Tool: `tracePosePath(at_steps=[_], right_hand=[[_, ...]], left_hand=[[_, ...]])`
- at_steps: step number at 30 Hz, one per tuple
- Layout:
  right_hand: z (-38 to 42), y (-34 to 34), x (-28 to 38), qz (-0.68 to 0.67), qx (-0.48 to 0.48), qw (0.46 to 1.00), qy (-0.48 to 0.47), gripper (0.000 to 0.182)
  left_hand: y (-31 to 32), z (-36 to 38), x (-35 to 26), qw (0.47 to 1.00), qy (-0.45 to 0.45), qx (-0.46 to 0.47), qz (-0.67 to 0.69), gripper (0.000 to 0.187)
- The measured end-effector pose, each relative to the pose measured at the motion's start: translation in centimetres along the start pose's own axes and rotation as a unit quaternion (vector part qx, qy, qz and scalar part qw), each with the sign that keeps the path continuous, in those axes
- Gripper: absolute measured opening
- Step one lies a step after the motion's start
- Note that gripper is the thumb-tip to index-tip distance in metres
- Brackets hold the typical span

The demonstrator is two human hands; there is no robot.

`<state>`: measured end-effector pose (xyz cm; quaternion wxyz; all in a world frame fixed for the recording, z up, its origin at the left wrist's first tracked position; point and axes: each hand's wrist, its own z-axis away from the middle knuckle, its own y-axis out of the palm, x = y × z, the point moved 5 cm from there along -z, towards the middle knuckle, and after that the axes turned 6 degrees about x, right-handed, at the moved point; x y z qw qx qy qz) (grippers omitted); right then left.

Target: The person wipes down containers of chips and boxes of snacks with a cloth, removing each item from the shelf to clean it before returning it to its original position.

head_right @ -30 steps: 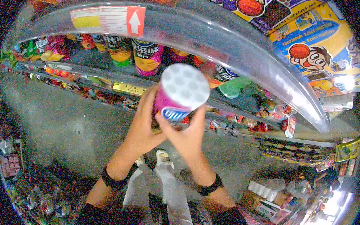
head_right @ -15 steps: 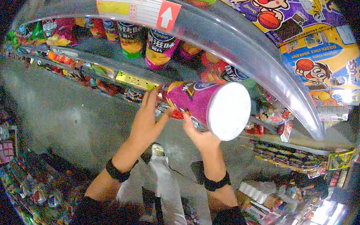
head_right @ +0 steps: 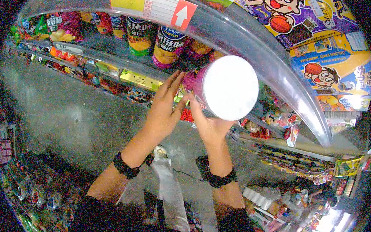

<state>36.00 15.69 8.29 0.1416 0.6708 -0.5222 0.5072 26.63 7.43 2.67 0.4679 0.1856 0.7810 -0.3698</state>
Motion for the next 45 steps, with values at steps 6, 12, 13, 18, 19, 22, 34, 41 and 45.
tracePosePath(at_steps=[6, 12, 13, 18, 19, 22, 34, 41, 45], right_hand=[[-0.4, 1.5, 1.3, 0.056, 0.053, 0.996, -0.054, 0.053], [-0.3, 1.6, 1.5, 0.172, 0.045, 0.968, -0.176, 0.061], [-0.8, 1.5, 1.0, 0.195, 0.050, 0.970, -0.136, 0.062], [-2.0, 1.0, 2.4, 0.100, 0.052, 0.988, -0.107, 0.057], [-2.1, 0.9, 2.4, 0.100, 0.052, 0.988, -0.109, 0.057], [-2.4, 1.3, 2.2, 0.184, 0.114, 0.969, -0.116, 0.075], [-3.2, 2.3, 0.9, 0.074, 0.122, 0.989, -0.032, 0.087], [-3.6, 2.5, 2.1, 0.058, 0.148, 0.987, 0.001, 0.082], [-3.7, 3.1, 3.1, 0.060, 0.164, 0.985, 0.009, 0.076]], left_hand=[[-0.2, -0.1, -0.9, 0.999, 0.021, -0.029, 0.012, 0.070], [0.0, -1.8, -0.5, 0.994, 0.039, -0.083, 0.062, 0.074], [-0.2, -2.1, -0.7, 0.994, 0.057, -0.084, 0.041, 0.075], [0.0, -2.5, -0.8, 0.995, 0.053, -0.073, 0.042, 0.075], [0.0, -2.6, -0.8, 0.995, 0.047, -0.078, 0.034, 0.074], [1.3, -3.0, 0.3, 0.996, 0.032, -0.063, 0.058, 0.072], [-1.2, -3.3, -2.4, 0.986, 0.089, -0.117, 0.078, 0.073], [-1.8, -3.2, -3.0, 0.983, 0.092, -0.110, 0.111, 0.072], [-2.2, -3.1, -2.8, 0.987, 0.031, -0.087, 0.133, 0.068]])
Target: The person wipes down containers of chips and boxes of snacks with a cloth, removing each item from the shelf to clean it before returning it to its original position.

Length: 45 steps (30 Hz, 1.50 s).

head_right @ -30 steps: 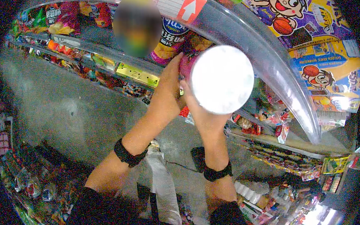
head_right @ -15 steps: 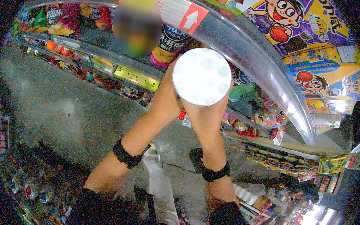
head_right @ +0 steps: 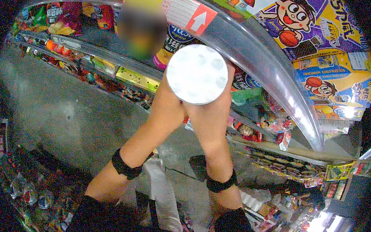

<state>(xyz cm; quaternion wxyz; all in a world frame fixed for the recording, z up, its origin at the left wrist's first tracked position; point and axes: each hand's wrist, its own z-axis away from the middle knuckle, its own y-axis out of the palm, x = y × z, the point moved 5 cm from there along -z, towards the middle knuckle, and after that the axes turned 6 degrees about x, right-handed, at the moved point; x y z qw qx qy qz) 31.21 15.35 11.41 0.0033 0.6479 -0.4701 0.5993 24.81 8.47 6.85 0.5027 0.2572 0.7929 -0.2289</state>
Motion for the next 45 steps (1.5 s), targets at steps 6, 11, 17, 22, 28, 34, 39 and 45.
tracePosePath(at_steps=[6, 11, 17, 22, 28, 34, 39, 45], right_hand=[[0.6, 0.4, 1.5, -0.011, 0.023, 0.999, -0.022, 0.077], [2.3, 0.0, 3.1, 0.059, 0.050, 0.974, -0.211, 0.070], [5.2, -1.5, 0.8, -0.091, 0.000, 0.991, -0.100, 0.073], [5.6, -1.3, -1.6, -0.144, 0.043, 0.979, 0.135, 0.066], [2.2, -1.7, -1.2, -0.239, -0.019, 0.954, 0.183, 0.046], [0.4, -2.3, -1.9, -0.179, -0.037, 0.977, 0.108, 0.051], [-1.8, -3.0, -3.6, -0.144, -0.062, 0.983, 0.096, 0.056], [-3.3, -4.2, -2.5, -0.090, -0.120, 0.985, 0.087, 0.048]], left_hand=[[-0.8, 0.8, -0.1, 0.999, -0.035, 0.011, -0.010, 0.068], [-0.8, 2.7, -0.1, 0.992, 0.090, -0.067, 0.059, 0.076], [-1.6, 4.0, -2.2, 0.988, 0.144, 0.005, -0.049, 0.074], [-2.2, 4.1, -1.6, 0.988, 0.074, 0.101, -0.093, 0.077], [-2.5, 4.4, 0.9, 0.978, -0.053, 0.122, -0.161, 0.090], [-2.9, 5.1, 2.3, 0.977, -0.102, 0.072, -0.173, 0.084], [-2.6, 5.9, 4.5, 0.978, -0.167, 0.042, -0.121, 0.073], [-1.2, 6.1, 4.8, 0.990, -0.120, 0.073, -0.013, 0.067]])
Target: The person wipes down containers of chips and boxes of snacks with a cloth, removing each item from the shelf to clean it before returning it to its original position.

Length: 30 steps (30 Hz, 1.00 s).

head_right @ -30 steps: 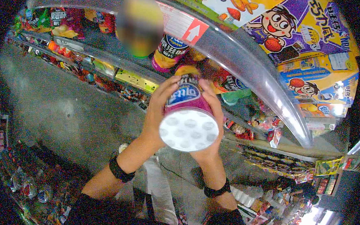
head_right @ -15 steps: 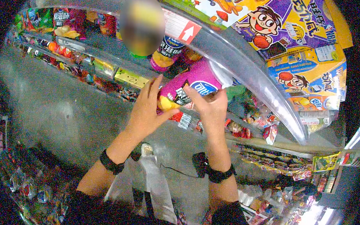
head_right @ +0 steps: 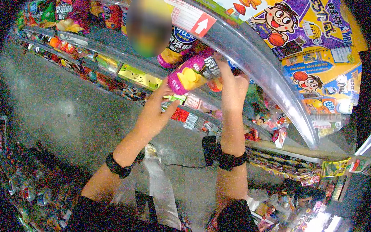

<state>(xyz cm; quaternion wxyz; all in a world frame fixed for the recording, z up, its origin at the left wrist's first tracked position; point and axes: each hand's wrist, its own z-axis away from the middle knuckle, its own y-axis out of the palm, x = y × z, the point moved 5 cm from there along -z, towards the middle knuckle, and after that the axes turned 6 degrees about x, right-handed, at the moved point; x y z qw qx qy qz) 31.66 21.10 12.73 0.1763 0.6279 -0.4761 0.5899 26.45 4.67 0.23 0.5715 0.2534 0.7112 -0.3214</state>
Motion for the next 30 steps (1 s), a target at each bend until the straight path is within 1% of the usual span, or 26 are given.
tracePosePath(at_steps=[1, 3, 4, 6, 10, 12, 13, 15, 19, 21, 24, 25, 27, 28, 30], right_hand=[[-0.2, 0.1, 0.1, 0.001, 0.000, 1.000, 0.000, 0.048], [-0.5, 0.3, 0.5, -0.047, 0.014, 0.998, -0.039, 0.047], [-0.5, 0.4, 0.5, -0.047, 0.015, 0.998, -0.039, 0.047], [-0.3, 0.5, 0.6, -0.040, -0.009, 0.998, -0.043, 0.046], [-0.9, 0.8, 0.0, -0.040, 0.002, 0.997, -0.058, 0.046], [-1.3, 1.0, -0.8, -0.073, -0.010, 0.997, -0.033, 0.047], [-1.4, 1.0, -1.0, -0.073, -0.010, 0.997, -0.031, 0.047], [-1.1, 1.7, 0.0, -0.052, -0.008, 0.995, -0.079, 0.044], [-1.1, 2.6, -0.1, -0.055, -0.046, 0.992, -0.106, 0.043], [-0.9, 2.9, 0.4, -0.030, -0.053, 0.989, -0.134, 0.044], [-0.7, 3.2, 0.8, -0.044, -0.033, 0.993, -0.103, 0.046], [-0.8, 3.1, 0.3, -0.044, -0.035, 0.993, -0.101, 0.046], [-1.1, 3.0, 0.1, 0.030, -0.058, 0.984, -0.165, 0.050], [-1.2, 2.8, -0.3, 0.029, -0.059, 0.984, -0.163, 0.050], [-1.4, 3.0, -0.4, -0.008, -0.015, 0.989, -0.150, 0.053]], left_hand=[[0.3, 0.0, -0.1, 1.000, 0.000, 0.000, 0.001, 0.067], [0.9, -0.3, -1.1, 1.000, 0.022, 0.000, -0.016, 0.067], [1.4, -0.5, -1.0, 1.000, 0.021, 0.000, -0.015, 0.067], [2.2, -1.0, -0.5, 0.999, 0.027, 0.000, 0.044, 0.066], [3.2, -2.2, 0.2, 0.999, 0.009, 0.001, 0.036, 0.068], [3.0, -2.8, -0.1, 1.000, 0.009, -0.024, 0.009, 0.068], [3.1, -2.7, -0.3, 1.000, 0.008, -0.023, 0.009, 0.068], [3.2, -2.5, -1.0, 0.998, -0.027, 0.004, -0.047, 0.066], [3.8, -2.4, -1.3, 1.000, -0.027, 0.000, -0.002, 0.063], [3.6, -2.2, -2.0, 0.997, 0.009, -0.006, -0.075, 0.064], [3.9, -2.2, -1.9, 0.993, 0.031, -0.011, -0.110, 0.067], [4.0, -2.3, -1.8, 0.993, 0.030, -0.008, -0.110, 0.067], [4.0, -2.5, -1.8, 0.991, 0.039, -0.018, -0.124, 0.069], [4.1, -2.6, -1.8, 0.991, 0.038, -0.017, -0.124, 0.069], [4.2, -2.8, -2.0, 0.993, 0.028, 0.006, -0.116, 0.072]])
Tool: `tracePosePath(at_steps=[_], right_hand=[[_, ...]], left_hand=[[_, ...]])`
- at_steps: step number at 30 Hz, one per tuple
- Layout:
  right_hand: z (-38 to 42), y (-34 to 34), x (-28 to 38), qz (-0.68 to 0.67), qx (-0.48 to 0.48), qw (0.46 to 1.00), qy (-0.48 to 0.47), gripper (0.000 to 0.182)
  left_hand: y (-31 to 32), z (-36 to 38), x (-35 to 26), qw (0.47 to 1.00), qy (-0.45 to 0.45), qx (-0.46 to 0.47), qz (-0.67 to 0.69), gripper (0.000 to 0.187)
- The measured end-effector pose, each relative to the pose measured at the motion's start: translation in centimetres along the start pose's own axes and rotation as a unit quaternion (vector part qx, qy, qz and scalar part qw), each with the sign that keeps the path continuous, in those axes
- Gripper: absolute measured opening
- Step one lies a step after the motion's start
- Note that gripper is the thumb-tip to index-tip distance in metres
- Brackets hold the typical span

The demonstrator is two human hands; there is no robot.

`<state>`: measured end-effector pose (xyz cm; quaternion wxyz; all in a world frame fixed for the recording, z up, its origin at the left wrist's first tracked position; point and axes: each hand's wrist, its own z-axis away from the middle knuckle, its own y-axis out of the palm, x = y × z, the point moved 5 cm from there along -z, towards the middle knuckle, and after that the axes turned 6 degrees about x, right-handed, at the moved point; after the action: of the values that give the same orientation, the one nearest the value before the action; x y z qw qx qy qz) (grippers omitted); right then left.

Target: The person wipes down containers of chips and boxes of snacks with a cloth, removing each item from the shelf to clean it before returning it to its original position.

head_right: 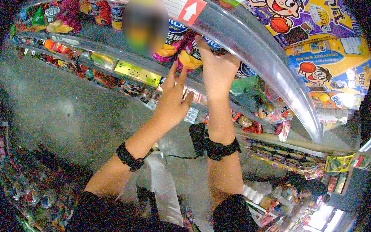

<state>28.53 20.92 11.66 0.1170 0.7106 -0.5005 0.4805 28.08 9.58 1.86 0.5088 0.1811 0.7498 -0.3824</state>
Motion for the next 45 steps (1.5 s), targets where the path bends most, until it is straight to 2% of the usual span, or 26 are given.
tracePosePath(at_steps=[4, 6, 7, 9, 11, 13, 14, 17, 19, 20, 23, 25, 27, 29, 31, 32, 36, 40, 42, 45], right_hand=[[0.2, 0.0, 0.2, 0.027, 0.012, 1.000, -0.002, 0.048], [0.5, 0.1, 0.0, 0.011, 0.011, 0.999, 0.045, 0.052], [0.8, 0.1, -0.1, 0.011, 0.008, 0.999, 0.045, 0.052], [1.6, 0.6, 0.2, -0.036, 0.024, 0.999, 0.025, 0.055], [3.9, 0.5, 0.5, -0.055, 0.034, 0.997, 0.050, 0.058], [7.0, -0.6, 0.1, -0.012, -0.055, 0.998, 0.034, 0.052], [8.2, -1.3, 0.2, -0.011, -0.057, 0.998, 0.035, 0.052], [10.4, -3.4, -1.1, 0.025, -0.070, 0.994, 0.078, 0.057], [9.7, -6.1, -2.3, 0.151, -0.169, 0.973, 0.035, 0.067], [8.7, -6.4, -2.5, 0.172, -0.158, 0.972, 0.020, 0.076], [5.9, -6.5, -3.6, 0.152, -0.137, 0.979, 0.000, 0.084], [5.2, -6.8, -4.5, 0.158, -0.133, 0.978, 0.012, 0.089], [5.0, -6.8, -6.4, 0.096, -0.119, 0.987, 0.053, 0.090], [5.1, -6.9, -7.5, 0.066, -0.137, 0.987, 0.048, 0.083], [4.8, -6.6, -8.1, 0.032, -0.063, 0.992, 0.105, 0.076], [4.5, -6.4, -7.9, 0.030, -0.078, 0.994, 0.072, 0.069], [4.7, -6.7, -7.5, 0.061, -0.056, 0.991, 0.108, 0.067], [4.6, -7.1, -6.8, 0.007, -0.014, 0.994, 0.105, 0.060], [4.8, -7.8, -6.6, 0.008, -0.007, 0.994, 0.105, 0.057], [4.7, -8.4, -6.8, -0.033, 0.013, 0.996, 0.088, 0.059]], left_hand=[[0.5, -0.3, -0.1, 0.999, -0.019, 0.033, -0.003, 0.076], [0.8, -0.3, -0.1, 1.000, -0.009, 0.017, -0.010, 0.079], [1.0, -0.2, 0.0, 1.000, -0.008, 0.020, -0.010, 0.079], [0.7, -0.1, -0.3, 0.998, 0.036, -0.033, -0.034, 0.072], [0.7, -0.1, -0.2, 0.997, 0.040, -0.037, -0.053, 0.072], [0.5, -0.1, -0.2, 0.996, 0.045, -0.042, -0.071, 0.072], [0.4, 0.0, -0.3, 0.997, 0.049, -0.039, -0.049, 0.073], [-0.1, 0.2, -0.6, 0.998, 0.049, -0.028, -0.025, 0.073], [-0.3, 0.3, -1.0, 0.999, 0.045, -0.022, -0.023, 0.074], [-0.4, 0.3, -1.2, 0.999, 0.041, -0.021, -0.016, 0.075], [-0.1, 0.3, -1.5, 0.998, 0.048, -0.013, -0.029, 0.076], [0.3, 0.3, -1.8, 0.997, 0.061, -0.005, -0.048, 0.075], [0.6, 0.4, -1.8, 0.997, 0.055, -0.012, -0.051, 0.076], [1.0, 0.5, -1.7, 0.997, 0.058, -0.009, -0.041, 0.076], [1.5, 0.8, -1.6, 0.998, 0.062, -0.007, -0.033, 0.077], [1.7, 1.0, -1.6, 0.998, 0.057, -0.004, -0.038, 0.078], [2.3, 1.4, -1.6, 0.998, 0.045, 0.010, -0.035, 0.078], [2.8, 1.4, -2.1, 0.996, 0.074, -0.003, -0.044, 0.076], [2.8, 1.3, -2.4, 0.997, 0.071, 0.008, 0.000, 0.074], [2.8, 1.3, -2.6, 0.997, 0.079, -0.003, -0.003, 0.071]])
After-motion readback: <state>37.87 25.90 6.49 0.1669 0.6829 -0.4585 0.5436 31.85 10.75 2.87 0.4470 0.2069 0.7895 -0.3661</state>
